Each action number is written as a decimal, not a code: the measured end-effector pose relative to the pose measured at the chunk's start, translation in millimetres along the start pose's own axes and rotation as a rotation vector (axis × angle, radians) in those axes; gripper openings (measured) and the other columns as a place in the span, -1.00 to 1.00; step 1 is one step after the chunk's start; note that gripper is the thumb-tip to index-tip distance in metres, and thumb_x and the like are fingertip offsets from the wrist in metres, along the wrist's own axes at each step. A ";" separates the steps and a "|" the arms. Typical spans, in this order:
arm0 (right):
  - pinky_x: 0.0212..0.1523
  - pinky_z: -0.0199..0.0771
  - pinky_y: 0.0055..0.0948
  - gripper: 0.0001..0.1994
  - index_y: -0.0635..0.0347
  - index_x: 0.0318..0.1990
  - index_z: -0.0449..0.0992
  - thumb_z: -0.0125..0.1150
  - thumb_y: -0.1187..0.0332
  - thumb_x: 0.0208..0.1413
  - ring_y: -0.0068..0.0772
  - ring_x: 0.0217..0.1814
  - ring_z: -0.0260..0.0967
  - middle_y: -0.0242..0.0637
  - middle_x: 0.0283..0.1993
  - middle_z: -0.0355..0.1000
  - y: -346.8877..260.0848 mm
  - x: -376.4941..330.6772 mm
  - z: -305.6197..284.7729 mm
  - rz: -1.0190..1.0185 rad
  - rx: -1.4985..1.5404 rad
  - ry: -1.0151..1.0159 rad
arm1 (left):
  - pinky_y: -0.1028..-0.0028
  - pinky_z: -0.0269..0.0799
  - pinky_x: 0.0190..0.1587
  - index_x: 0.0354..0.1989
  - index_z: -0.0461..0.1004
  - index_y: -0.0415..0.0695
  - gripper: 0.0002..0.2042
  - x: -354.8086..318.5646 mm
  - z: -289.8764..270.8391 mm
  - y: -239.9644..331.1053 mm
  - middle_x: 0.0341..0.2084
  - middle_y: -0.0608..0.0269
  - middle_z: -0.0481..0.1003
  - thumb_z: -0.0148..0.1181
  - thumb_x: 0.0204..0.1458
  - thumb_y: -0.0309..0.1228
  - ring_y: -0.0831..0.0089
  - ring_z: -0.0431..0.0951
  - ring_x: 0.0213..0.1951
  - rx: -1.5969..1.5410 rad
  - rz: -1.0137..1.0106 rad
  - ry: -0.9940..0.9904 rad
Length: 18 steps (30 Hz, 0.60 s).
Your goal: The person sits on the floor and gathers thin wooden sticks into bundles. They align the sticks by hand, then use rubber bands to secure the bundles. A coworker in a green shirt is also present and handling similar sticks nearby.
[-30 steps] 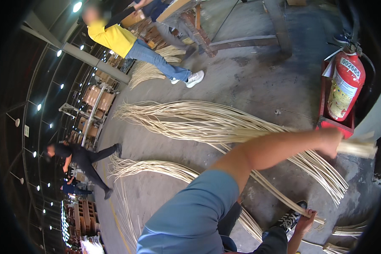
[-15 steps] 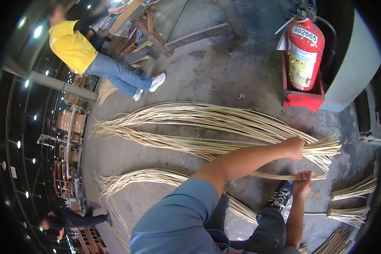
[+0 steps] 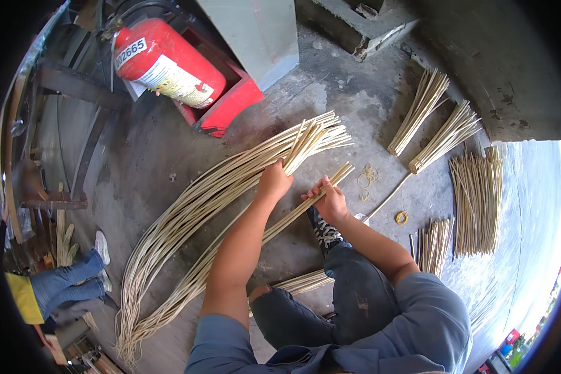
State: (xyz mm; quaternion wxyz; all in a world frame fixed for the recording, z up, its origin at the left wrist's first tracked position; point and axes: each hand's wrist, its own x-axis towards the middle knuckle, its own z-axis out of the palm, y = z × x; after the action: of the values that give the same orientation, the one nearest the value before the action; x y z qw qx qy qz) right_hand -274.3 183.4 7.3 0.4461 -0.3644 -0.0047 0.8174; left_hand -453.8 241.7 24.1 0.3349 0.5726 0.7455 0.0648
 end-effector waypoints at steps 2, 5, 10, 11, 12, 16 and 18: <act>0.14 0.42 0.10 -0.69 0.12 -0.25 0.32 -0.16 0.12 0.51 -0.25 -0.23 0.29 -0.34 -0.39 0.20 -1.5 0.3 -2.2 0.010 0.015 0.003 | 0.01 0.52 -0.01 0.01 0.49 -0.18 -0.62 1.2 12.4 -0.9 -0.19 -0.18 0.61 0.26 0.00 -0.35 -0.14 0.60 -0.08 0.019 -0.005 -0.040; 0.13 0.45 0.13 -0.69 0.16 -0.21 0.35 -0.12 0.12 0.49 -0.21 -0.22 0.35 -0.31 -0.38 0.24 -1.9 4.6 -15.3 0.007 -0.002 0.006 | 0.02 0.52 -0.03 -0.02 0.53 -0.15 -0.64 -2.2 36.0 1.3 -0.21 -0.18 0.62 0.28 -0.02 -0.34 -0.15 0.61 -0.10 0.021 -0.037 -0.085; 0.23 0.38 0.24 -0.80 0.09 -0.15 0.40 -0.04 0.20 0.43 -0.07 -0.08 0.46 -0.24 -0.26 0.41 -0.5 26.5 -41.4 -0.105 -0.049 -0.173 | 0.00 0.54 -0.08 -0.06 0.62 -0.11 -0.71 5.7 46.3 1.3 -0.24 -0.17 0.63 0.07 0.10 -0.40 -0.10 0.65 -0.15 -0.127 -0.061 0.019; 0.26 0.34 0.27 -0.85 0.05 -0.15 0.41 -0.02 0.24 0.41 -0.08 -0.07 0.46 -0.26 -0.25 0.44 3.5 21.8 -46.9 -0.083 -0.035 -0.117 | 0.00 0.53 -0.07 -0.08 0.62 -0.11 -0.72 -1.0 49.2 -0.4 -0.25 -0.17 0.63 0.09 0.06 -0.42 -0.13 0.65 -0.15 -0.167 -0.044 0.034; 0.27 0.33 0.28 -0.85 0.04 -0.14 0.42 -0.02 0.23 0.41 -0.10 -0.06 0.46 -0.28 -0.25 0.45 0.2 18.1 -55.2 -0.054 0.029 -0.097 | 0.00 0.53 -0.07 -0.10 0.62 -0.09 -0.73 -4.5 50.2 5.0 -0.27 -0.16 0.63 0.11 0.03 -0.43 -0.13 0.65 -0.14 -0.232 -0.043 0.064; 0.24 0.39 0.13 -0.73 0.10 -0.16 0.42 -0.05 0.11 0.47 -0.08 -0.03 0.44 -0.24 -0.21 0.43 -11.4 38.8 -56.5 -0.013 -0.004 -0.122 | 0.00 0.54 -0.14 -0.17 0.57 -0.13 -0.77 8.0 26.8 9.1 -0.35 -0.07 0.63 0.24 -0.05 -0.45 -0.07 0.65 -0.22 -0.149 0.047 0.156; 0.22 0.40 0.10 -0.71 0.13 -0.17 0.41 -0.05 0.11 0.47 -0.08 -0.03 0.42 -0.23 -0.19 0.41 -10.9 33.2 -57.3 0.007 -0.118 -0.039 | 0.02 0.55 -0.16 -0.15 0.55 -0.15 -0.73 0.4 30.5 7.6 -0.34 -0.05 0.63 0.29 -0.07 -0.45 -0.04 0.66 -0.23 -0.147 0.017 0.121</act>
State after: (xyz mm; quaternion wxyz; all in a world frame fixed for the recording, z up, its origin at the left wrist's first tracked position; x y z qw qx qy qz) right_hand -243.1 196.1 -50.8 0.4208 -0.3741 -0.0602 0.8242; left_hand -430.2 235.9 4.2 0.3296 0.5478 0.7528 0.1567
